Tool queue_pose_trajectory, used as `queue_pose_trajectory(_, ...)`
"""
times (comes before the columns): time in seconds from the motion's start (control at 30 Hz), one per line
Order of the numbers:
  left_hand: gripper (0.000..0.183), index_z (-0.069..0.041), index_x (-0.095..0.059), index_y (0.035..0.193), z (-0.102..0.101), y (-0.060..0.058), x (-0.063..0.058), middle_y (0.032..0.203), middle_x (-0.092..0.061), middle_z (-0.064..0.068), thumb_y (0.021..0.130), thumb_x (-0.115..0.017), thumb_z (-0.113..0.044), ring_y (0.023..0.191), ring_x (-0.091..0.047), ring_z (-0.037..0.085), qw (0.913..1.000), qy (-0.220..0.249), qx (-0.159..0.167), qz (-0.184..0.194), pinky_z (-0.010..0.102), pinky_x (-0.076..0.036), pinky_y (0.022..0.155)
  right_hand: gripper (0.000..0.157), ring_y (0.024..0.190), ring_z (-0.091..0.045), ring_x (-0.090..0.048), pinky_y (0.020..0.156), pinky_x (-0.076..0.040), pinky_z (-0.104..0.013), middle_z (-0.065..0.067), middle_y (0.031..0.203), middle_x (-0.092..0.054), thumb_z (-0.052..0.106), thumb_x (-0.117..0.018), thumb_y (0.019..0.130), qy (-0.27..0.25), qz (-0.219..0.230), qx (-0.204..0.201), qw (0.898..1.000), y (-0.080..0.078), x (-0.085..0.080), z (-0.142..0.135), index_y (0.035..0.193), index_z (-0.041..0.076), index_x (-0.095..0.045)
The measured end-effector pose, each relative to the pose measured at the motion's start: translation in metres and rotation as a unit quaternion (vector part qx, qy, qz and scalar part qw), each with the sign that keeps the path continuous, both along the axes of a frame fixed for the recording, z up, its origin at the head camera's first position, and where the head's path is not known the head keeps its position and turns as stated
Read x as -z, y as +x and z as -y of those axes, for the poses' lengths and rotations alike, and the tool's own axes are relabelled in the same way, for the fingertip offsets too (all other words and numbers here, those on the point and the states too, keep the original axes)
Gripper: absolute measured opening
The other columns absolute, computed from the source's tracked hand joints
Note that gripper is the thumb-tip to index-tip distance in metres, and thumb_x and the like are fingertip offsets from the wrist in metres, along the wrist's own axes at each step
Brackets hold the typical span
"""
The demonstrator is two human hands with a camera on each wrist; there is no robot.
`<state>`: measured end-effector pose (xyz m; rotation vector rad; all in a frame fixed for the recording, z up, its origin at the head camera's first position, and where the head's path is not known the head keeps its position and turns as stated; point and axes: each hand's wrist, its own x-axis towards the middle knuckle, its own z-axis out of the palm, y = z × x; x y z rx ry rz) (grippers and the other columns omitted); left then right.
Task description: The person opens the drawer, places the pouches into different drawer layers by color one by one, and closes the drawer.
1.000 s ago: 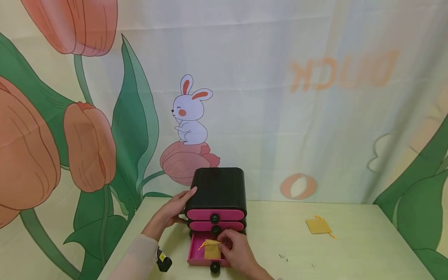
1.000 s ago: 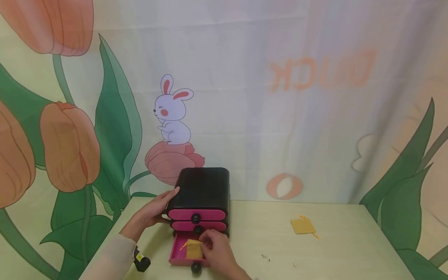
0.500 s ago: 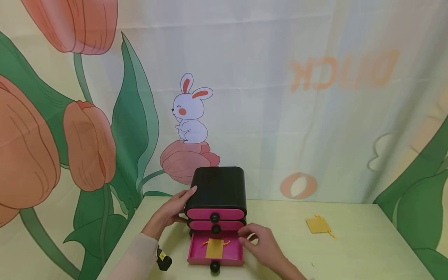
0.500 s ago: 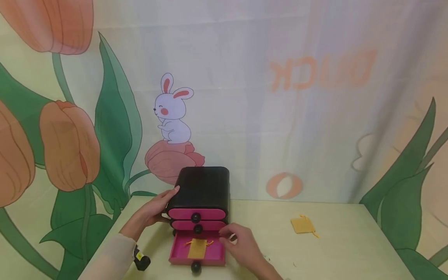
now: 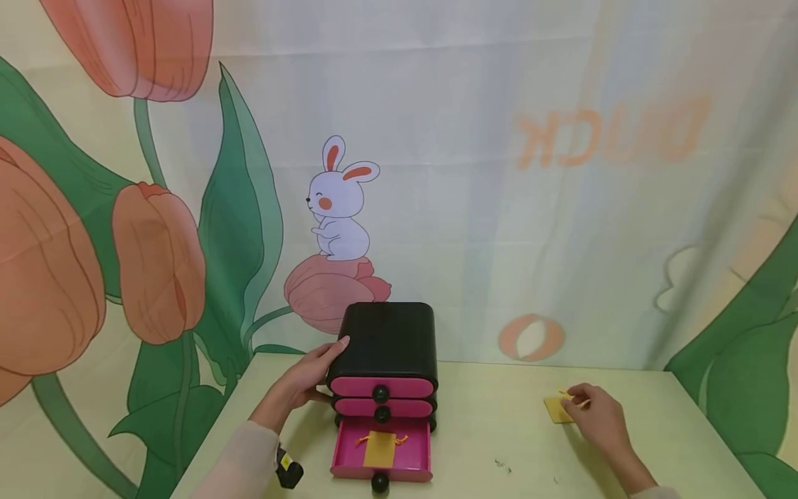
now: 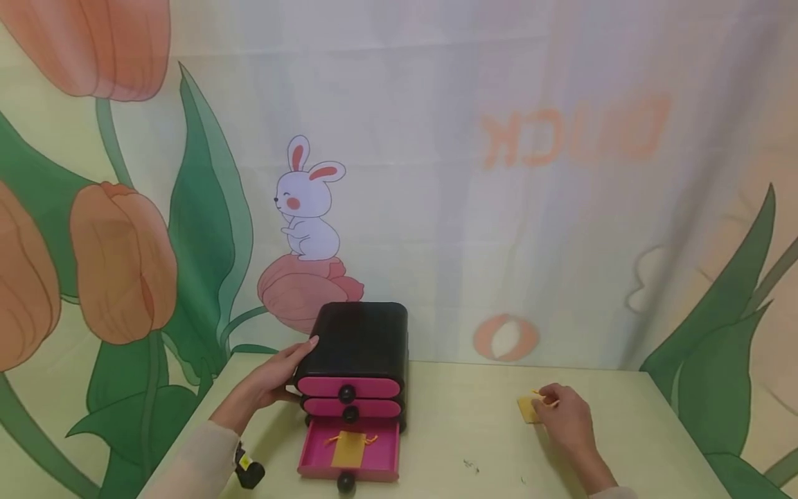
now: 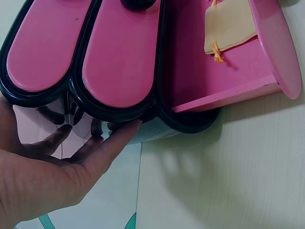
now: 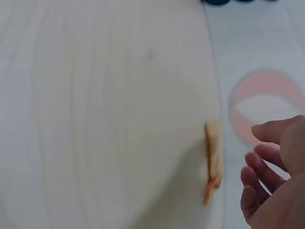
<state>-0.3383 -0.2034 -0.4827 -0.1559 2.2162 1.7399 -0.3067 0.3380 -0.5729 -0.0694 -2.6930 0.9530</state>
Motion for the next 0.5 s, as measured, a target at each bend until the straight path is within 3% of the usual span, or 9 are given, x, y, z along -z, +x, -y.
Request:
queue_pose_trajectory(0.23,0.103,-0.012,-0.029,0.154,-0.003,-0.002,-0.001,0.143,-0.048,0.022,0.08,-0.058,-0.078,0.128,-0.046,0.051,1.0,-0.002,0.007,0.002,0.061,-0.056,0.076,0.058,0.091,-0.044,-0.052,0.07,-0.044,-0.051,-0.028,0.099,-0.055,0.043,-0.068,0.089,0.042,0.106,0.095,0.989,0.005,0.015,-0.035,0.111,-0.01,-0.058)
queue_pose_trajectory(0.5,0.105,-0.012,-0.024,0.157,-0.002,-0.001,-0.002,0.144,-0.046,0.022,0.082,-0.054,-0.079,0.129,-0.044,0.049,0.9999,-0.01,0.008,0.008,0.062,-0.055,0.078,0.029,0.076,-0.03,-0.061,0.057,-0.048,-0.042,-0.014,0.085,-0.065,0.03,-0.064,0.091,0.054,0.116,0.086,0.988,0.003,0.019,-0.037,0.086,0.001,-0.064)
